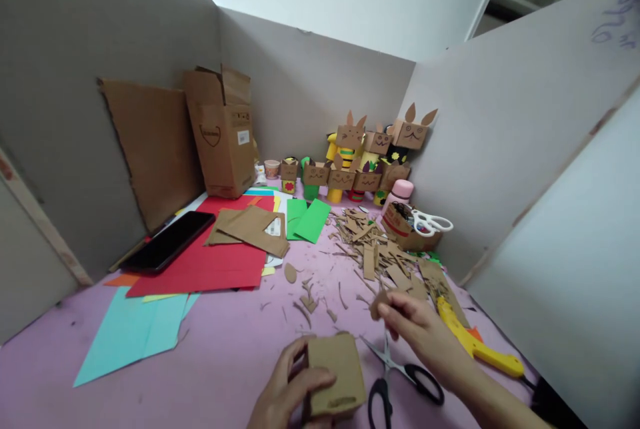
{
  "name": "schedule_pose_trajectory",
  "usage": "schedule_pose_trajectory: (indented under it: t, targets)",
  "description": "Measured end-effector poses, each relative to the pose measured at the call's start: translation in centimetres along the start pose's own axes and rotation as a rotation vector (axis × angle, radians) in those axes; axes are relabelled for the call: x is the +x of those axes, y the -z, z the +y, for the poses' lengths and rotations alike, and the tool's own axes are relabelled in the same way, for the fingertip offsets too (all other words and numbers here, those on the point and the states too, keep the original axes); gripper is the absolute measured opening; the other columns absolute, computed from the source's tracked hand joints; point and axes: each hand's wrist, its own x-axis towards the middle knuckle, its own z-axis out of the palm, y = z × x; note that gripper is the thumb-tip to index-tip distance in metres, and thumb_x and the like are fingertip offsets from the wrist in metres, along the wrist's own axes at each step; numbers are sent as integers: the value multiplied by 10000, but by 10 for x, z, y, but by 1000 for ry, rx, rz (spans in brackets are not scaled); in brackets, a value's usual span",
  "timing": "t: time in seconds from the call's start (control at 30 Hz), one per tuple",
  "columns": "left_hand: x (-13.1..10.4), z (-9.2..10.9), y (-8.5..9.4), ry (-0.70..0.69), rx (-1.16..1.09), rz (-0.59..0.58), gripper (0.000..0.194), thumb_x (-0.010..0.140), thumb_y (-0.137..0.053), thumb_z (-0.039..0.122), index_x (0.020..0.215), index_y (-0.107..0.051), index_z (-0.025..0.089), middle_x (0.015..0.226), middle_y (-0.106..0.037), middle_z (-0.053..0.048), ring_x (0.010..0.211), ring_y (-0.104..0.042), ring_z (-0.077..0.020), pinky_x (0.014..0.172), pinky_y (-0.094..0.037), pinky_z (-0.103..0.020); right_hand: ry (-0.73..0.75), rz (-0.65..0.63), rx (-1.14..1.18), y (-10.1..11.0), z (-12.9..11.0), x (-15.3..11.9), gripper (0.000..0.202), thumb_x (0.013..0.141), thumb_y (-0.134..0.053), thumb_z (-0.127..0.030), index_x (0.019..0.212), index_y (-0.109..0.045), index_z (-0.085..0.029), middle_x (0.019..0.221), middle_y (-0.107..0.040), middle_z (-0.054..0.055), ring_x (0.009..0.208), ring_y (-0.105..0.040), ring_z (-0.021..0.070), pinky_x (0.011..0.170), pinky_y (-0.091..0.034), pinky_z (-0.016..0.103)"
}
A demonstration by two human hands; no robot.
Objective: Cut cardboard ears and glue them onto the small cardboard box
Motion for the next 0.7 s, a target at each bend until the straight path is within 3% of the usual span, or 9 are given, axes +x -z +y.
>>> schedule_pose_trajectory:
  t: [0.1,0.2,0.4,0.7]
  targets:
    - [2,9,3,11,47,-22,402,781,-579,108,1099,-567,353,1331,-459,-60,1224,-491,-238,967,-452,-367,-5,-78,263,-1,-12,-35,264,836,-536,-429,748,-566,-182,666,-553,-5,609,-511,143,554,-414,237]
    - [3,18,6,38,102,-44,476,755,-576,42,1099,-554,370,1328,-460,-36,1233,-474,-214,984,-438,-354,36,-123,247,-9,-17,-48,252,833,-542,-419,802,-601,-176,686,-615,29,632,-556,163,578,-431,251]
    - [6,21,6,28,76,-52,470,747,-582,35,1081,-547,365,1301,-462,-22,1218,-476,-203,970,-447,-339,196,-177,89,-21,-15,-42,309,879,-449,-403,788,-620,-162,729,-643,83,666,-597,190,607,-459,275]
    - [4,23,5,74,37,-68,482,758,-574,29,1084,-538,383,1318,-435,-14,1211,-477,-196,970,-439,-328,232,-154,78,-26,-19,-44,274,878,-446,-350,756,-598,-157,680,-619,66,617,-579,174,566,-438,249]
